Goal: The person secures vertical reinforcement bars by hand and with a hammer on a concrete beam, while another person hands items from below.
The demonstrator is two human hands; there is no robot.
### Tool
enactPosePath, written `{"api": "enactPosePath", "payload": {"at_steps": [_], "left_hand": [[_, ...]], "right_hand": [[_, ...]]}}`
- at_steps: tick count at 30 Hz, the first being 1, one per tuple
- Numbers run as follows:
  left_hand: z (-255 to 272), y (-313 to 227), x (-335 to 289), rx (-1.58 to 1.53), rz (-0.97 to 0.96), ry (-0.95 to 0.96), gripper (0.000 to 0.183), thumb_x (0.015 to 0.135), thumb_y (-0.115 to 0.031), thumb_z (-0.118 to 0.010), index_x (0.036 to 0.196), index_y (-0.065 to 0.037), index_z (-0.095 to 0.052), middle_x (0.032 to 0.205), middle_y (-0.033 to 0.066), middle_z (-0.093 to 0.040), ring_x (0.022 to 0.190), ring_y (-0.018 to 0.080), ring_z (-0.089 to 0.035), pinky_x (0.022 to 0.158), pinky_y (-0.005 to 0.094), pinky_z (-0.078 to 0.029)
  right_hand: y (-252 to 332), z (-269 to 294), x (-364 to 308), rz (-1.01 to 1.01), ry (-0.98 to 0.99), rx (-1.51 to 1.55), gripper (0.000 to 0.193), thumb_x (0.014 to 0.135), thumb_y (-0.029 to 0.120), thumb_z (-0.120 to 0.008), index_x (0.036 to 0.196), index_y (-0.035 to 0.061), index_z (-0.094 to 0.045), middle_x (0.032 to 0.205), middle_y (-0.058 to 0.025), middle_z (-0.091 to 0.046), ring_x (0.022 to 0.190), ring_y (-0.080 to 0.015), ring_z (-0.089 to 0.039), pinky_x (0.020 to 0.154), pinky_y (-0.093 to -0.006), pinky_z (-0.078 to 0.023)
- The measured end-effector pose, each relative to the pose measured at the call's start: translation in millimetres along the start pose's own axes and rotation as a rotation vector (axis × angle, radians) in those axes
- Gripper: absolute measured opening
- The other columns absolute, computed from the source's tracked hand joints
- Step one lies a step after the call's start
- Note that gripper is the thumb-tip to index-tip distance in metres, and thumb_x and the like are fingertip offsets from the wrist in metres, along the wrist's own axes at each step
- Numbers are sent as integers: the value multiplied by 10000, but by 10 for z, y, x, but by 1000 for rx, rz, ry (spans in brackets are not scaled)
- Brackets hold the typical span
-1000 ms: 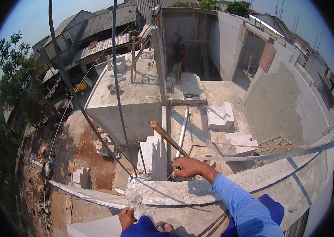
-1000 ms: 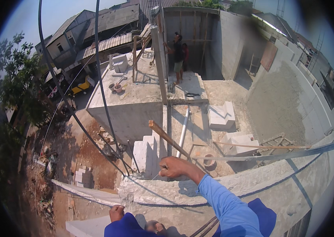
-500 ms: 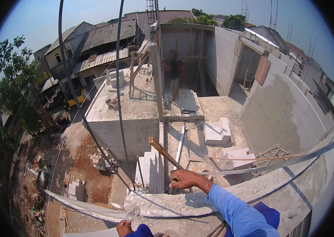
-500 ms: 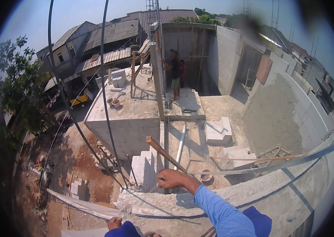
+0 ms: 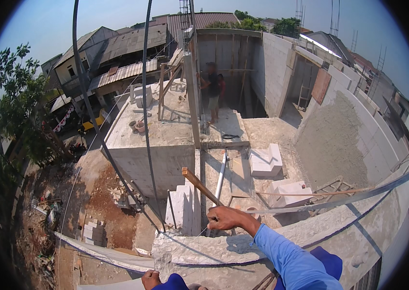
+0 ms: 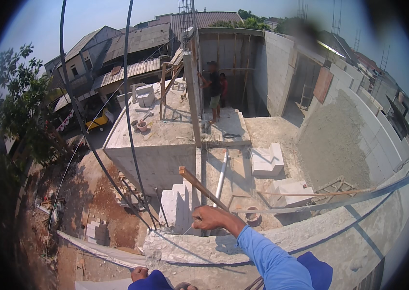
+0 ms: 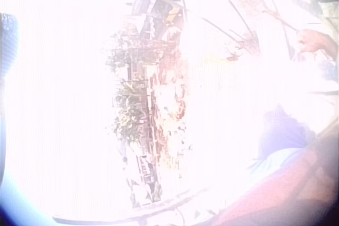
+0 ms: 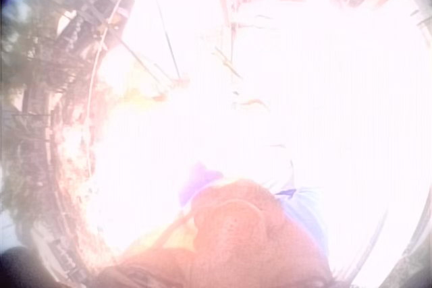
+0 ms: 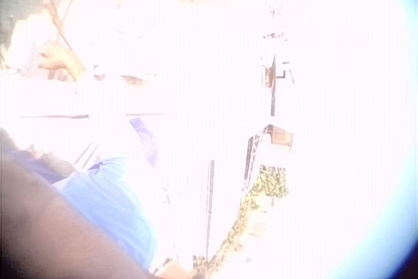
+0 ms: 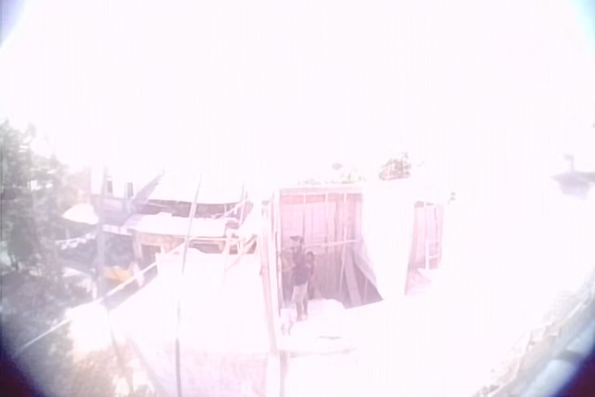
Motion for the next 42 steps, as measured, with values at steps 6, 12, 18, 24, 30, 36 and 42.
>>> {"api": "enactPosePath", "payload": {"at_steps": [6,12,18,24,30,36,42], "left_hand": [[-14,189,25,109,-100,-102,177,762,-133,-677,785,42,-693,580,71,-615,518,143,-563,505,306,-460],[31,299,95,17,-16,-36,180,760,-141,-678,787,36,-699,595,73,-623,528,145,-571,515,307,-468],[-12,-489,-329,48,28,-51,146,789,-74,-621,754,64,-652,545,56,-541,492,138,-498,479,315,-393],[-17,-533,-407,-19,64,-22,149,798,-79,-607,751,57,-644,542,48,-530,472,126,-465,461,312,-366],[-10,-525,-418,-5,77,-42,158,791,-96,-609,752,52,-647,543,47,-529,469,124,-462,455,313,-362],[-13,-473,-400,6,40,-61,158,788,-97,-615,753,53,-647,544,49,-535,472,125,-468,457,314,-373],[-2,-466,-407,42,23,-67,159,785,-97,-631,763,57,-660,549,52,-548,479,127,-481,460,316,-378]], "right_hand": [[-94,-63,16,-14,7,-1,355,784,275,-670,698,-16,-485,697,-156,-499,628,-300,-515,607,-437,-395],[-84,-68,33,-23,5,-44,357,784,278,-671,705,-20,-490,694,-162,-505,636,-301,-528,604,-434,-397],[-89,-113,38,-49,37,-61,367,835,270,-696,706,-13,-501,752,-140,-498,666,-301,-519,634,-440,-396],[-95,-124,50,-20,24,-53,353,824,244,-712,690,-10,-506,743,-149,-513,676,-316,-540,636,-432,-407],[-89,-131,80,-38,25,-36,341,809,209,-721,675,-8,-495,717,-144,-506,662,-310,-537,628,-428,-405],[-137,-153,89,-45,35,-44,328,808,211,-717,681,-6,-507,729,-143,-518,666,-310,-540,630,-428,-408],[-95,-166,70,-34,30,-36,329,811,224,-713,680,-2,-512,743,-137,-525,668,-310,-543,633,-428,-412]]}}
Point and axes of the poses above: each hand's wrist, its own x-axis towards the middle knuckle, its own z-axis out of the back of the hand, y = z × x, the point moved 8 cm from there along x, towards the middle knuckle
